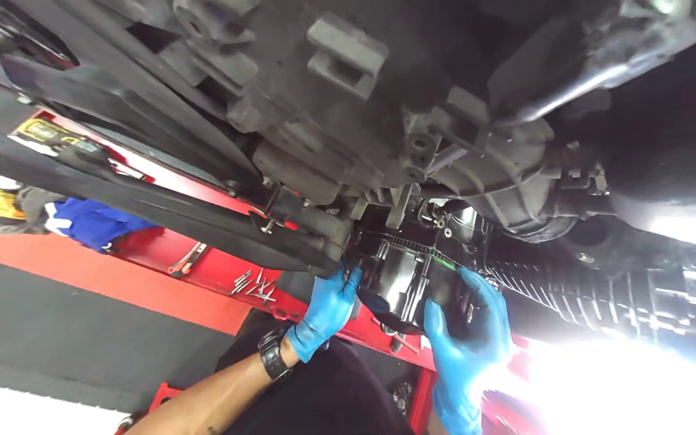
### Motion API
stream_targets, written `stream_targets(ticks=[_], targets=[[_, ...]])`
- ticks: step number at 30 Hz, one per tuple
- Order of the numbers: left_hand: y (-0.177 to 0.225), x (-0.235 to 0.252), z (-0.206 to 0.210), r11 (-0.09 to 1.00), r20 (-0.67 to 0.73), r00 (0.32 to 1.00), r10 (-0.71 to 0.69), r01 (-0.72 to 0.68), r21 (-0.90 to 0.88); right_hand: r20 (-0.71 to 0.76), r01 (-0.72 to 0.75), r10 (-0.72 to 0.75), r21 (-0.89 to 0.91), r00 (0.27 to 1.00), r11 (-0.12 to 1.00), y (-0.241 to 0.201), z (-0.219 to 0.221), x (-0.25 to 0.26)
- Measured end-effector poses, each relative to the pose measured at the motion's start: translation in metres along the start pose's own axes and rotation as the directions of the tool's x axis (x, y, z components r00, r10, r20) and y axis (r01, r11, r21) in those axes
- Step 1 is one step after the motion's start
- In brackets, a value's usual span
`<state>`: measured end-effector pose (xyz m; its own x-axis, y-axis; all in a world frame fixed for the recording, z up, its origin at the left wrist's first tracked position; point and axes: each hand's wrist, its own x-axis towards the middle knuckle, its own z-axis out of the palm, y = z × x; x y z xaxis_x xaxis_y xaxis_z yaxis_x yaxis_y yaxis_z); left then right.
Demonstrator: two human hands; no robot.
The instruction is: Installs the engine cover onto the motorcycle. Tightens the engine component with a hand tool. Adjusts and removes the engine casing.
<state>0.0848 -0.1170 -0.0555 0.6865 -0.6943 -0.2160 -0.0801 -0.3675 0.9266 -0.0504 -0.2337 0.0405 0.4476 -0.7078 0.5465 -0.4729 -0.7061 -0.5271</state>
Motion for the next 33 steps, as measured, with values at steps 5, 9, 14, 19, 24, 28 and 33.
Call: stream_targets(ticks=[5,9,14,19,24,28,33], targets=[[0.002,0.0,-0.002,1.0,0.013,1.0,-0.022,0.022,-0.017,-0.078,-0.017,0.024,0.086,0.997,0.996,0.002,0.005,0.002],[-0.001,0.001,-0.001,1.0,0.02,1.0,-0.013,0.014,-0.024,-0.089,-0.02,0.029,0.104,0.996,0.994,0.002,0.006,0.003],[0.0,0.0,-0.001,0.999,0.015,0.999,-0.03,0.031,-0.037,-0.144,0.013,0.001,0.094,0.99,0.996,0.008,0.008,0.002],[0.001,0.001,-0.004,0.998,0.055,0.998,-0.041,0.044,-0.049,-0.18,0.062,-0.049,0.07,0.982,0.996,0.006,0.009,0.004],[0.001,0.003,-0.008,0.995,0.114,0.992,-0.06,0.068,-0.067,-0.132,0.077,-0.063,0.104,0.989,0.992,0.004,0.007,0.009],[0.005,0.007,-0.017,0.992,0.192,0.977,-0.091,0.105,-0.067,-0.119,0.045,-0.029,0.136,0.992,0.99,0.009,0.008,0.006],[0.003,0.01,-0.018,0.992,0.184,0.978,-0.097,0.111,-0.068,-0.097,0.046,-0.032,0.139,0.995,0.989,0.004,0.006,0.008]])
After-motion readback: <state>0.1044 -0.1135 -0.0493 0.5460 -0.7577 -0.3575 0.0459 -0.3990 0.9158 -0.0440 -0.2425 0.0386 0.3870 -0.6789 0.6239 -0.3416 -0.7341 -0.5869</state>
